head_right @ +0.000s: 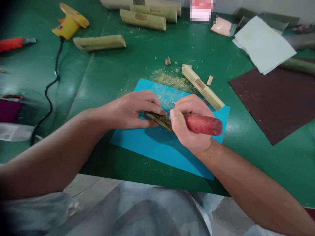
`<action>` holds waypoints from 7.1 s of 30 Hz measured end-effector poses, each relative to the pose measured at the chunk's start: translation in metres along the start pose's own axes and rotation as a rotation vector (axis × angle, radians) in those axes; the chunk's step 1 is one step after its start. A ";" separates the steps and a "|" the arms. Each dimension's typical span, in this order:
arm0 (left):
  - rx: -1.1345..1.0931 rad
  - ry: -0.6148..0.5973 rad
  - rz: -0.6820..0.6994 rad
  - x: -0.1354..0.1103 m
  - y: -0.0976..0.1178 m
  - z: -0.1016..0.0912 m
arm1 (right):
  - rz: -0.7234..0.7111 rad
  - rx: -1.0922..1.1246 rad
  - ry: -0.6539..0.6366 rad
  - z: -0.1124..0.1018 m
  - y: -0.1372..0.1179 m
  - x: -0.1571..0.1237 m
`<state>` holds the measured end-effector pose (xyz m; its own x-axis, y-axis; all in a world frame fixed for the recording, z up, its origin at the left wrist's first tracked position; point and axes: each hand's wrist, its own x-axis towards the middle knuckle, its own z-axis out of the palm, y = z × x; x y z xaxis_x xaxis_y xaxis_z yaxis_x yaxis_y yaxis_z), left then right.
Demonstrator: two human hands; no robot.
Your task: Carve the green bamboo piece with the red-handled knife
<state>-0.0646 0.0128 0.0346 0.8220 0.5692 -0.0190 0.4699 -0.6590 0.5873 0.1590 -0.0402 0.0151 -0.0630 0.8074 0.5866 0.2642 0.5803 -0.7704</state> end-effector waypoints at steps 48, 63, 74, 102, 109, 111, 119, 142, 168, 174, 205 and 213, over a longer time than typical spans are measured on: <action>-0.013 0.003 0.025 0.000 -0.001 0.001 | -0.057 0.156 0.084 0.009 0.009 -0.002; 0.013 0.015 0.009 0.000 0.000 0.002 | -0.035 0.159 0.003 0.009 0.005 0.001; -0.007 0.013 -0.008 0.000 0.001 0.002 | -0.009 0.111 -0.037 0.008 -0.001 0.003; 0.005 0.002 -0.008 0.000 0.001 0.001 | 0.000 0.139 0.031 0.012 0.004 0.000; -0.004 -0.007 -0.020 0.000 0.002 0.000 | -0.008 0.130 0.029 0.011 0.005 -0.001; -0.001 -0.006 -0.019 0.000 0.002 0.000 | -0.009 0.115 0.017 0.011 0.004 -0.001; 0.015 -0.012 -0.017 0.000 0.002 0.000 | -0.035 0.177 0.004 0.010 0.003 -0.001; -0.004 -0.008 -0.003 -0.001 0.002 0.000 | -0.094 0.087 -0.003 0.008 -0.003 0.002; 0.008 -0.003 -0.005 0.000 0.002 0.000 | -0.042 0.151 -0.003 0.011 0.002 -0.001; 0.016 -0.003 -0.012 0.000 0.002 0.001 | -0.004 0.191 0.037 0.013 0.003 -0.001; -0.004 0.000 0.014 -0.001 -0.001 0.001 | 0.014 0.155 0.181 0.012 0.003 -0.003; 0.011 -0.008 -0.005 -0.001 0.000 0.001 | 0.018 0.205 0.066 0.014 0.004 -0.002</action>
<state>-0.0646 0.0116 0.0337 0.8220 0.5688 -0.0283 0.4775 -0.6612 0.5786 0.1470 -0.0380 0.0074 0.0053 0.8130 0.5822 0.0625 0.5808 -0.8116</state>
